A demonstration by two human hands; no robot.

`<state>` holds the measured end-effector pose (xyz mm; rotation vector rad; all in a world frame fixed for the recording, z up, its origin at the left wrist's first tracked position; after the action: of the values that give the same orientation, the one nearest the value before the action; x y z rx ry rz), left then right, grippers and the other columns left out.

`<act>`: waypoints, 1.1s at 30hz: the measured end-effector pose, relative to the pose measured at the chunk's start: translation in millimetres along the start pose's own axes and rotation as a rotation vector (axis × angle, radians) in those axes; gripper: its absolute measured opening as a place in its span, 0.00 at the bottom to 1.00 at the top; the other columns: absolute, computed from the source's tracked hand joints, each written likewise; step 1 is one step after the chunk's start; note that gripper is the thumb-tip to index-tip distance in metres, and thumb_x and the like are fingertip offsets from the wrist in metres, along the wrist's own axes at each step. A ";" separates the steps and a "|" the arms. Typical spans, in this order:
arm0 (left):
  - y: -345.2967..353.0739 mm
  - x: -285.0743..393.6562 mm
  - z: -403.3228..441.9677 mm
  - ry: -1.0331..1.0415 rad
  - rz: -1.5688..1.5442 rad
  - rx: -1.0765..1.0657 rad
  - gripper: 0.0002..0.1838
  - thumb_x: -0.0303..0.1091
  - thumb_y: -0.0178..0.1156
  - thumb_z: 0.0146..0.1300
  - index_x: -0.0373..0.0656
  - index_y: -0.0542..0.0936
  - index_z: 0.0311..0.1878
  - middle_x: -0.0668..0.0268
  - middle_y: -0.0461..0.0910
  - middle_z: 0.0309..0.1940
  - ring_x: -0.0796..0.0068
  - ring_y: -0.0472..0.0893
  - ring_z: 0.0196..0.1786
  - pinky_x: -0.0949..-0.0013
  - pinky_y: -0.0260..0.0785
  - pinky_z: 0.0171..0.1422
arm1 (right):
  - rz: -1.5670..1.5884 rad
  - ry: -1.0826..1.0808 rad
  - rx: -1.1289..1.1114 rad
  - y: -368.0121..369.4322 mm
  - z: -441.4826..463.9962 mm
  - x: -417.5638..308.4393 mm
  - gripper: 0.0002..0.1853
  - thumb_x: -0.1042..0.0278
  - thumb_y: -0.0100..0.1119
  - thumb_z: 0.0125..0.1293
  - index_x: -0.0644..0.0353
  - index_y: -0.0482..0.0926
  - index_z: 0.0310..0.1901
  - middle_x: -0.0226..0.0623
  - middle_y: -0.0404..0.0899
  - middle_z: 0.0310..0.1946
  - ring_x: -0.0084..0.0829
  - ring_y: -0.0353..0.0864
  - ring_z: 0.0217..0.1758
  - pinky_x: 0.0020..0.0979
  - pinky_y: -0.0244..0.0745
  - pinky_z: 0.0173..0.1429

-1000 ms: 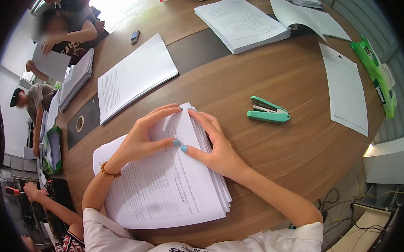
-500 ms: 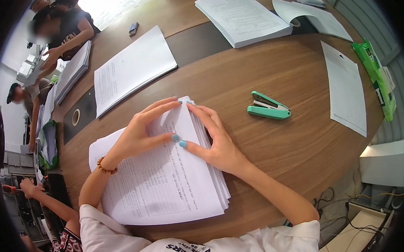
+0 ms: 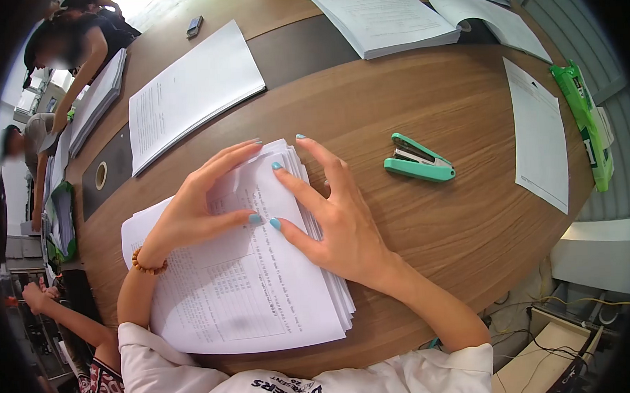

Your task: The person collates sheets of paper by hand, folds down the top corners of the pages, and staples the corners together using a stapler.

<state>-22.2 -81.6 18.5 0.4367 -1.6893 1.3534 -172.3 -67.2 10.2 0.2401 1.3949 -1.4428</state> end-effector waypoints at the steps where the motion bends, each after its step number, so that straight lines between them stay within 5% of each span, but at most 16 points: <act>1: 0.2 2.0 0.5 -0.002 -0.004 -0.001 0.40 0.26 0.69 0.42 0.43 0.68 0.64 0.57 0.64 0.65 0.60 0.63 0.68 0.60 0.54 0.70 | -0.019 -0.016 0.000 -0.8 0.2 -2.5 0.26 0.65 0.63 0.55 0.59 0.73 0.56 0.49 0.52 0.66 0.48 0.57 0.66 0.42 0.59 0.65; 8: -7.9 3.2 0.3 0.047 0.009 0.128 0.23 0.29 0.72 0.41 0.42 0.73 0.42 0.58 0.70 0.59 0.59 0.70 0.61 0.61 0.65 0.61 | -0.059 -0.092 0.040 4.0 -5.1 -6.7 0.26 0.74 0.61 0.52 0.48 0.77 0.55 0.47 0.52 0.67 0.43 0.55 0.68 0.37 0.63 0.59; 15: -12.2 -13.3 0.7 -0.046 -0.294 0.141 0.11 0.22 0.69 0.40 0.44 0.75 0.26 0.61 0.72 0.57 0.65 0.71 0.60 0.64 0.66 0.60 | 0.066 -0.028 0.104 -4.9 1.5 -6.7 0.29 0.71 0.66 0.49 0.53 0.74 0.57 0.49 0.52 0.66 0.49 0.56 0.66 0.42 0.59 0.65; 18: -12.1 -7.2 -1.3 0.074 -0.168 0.130 0.10 0.22 0.68 0.40 0.44 0.77 0.25 0.63 0.74 0.55 0.66 0.72 0.59 0.66 0.66 0.59 | 0.130 0.049 0.068 -3.5 3.1 2.7 0.31 0.69 0.67 0.48 0.55 0.73 0.58 0.50 0.51 0.67 0.50 0.54 0.67 0.42 0.56 0.67; 33: -12.5 -10.8 -0.9 -0.047 -0.185 0.151 0.10 0.23 0.68 0.43 0.43 0.77 0.28 0.62 0.75 0.54 0.68 0.73 0.56 0.68 0.67 0.58 | -0.077 -0.059 0.008 4.6 -0.5 -5.0 0.26 0.68 0.64 0.53 0.55 0.74 0.57 0.47 0.52 0.67 0.49 0.54 0.68 0.43 0.56 0.67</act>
<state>-6.9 -87.6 17.1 0.6988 -1.5487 1.3468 -167.0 -63.0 11.0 0.1491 1.3634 -1.5078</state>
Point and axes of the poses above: each hand's wrist, its own z-axis towards the middle knuckle, its own y-axis out of the palm, x = y × z, the point moved 8 cm from there along z, towards the middle knuckle
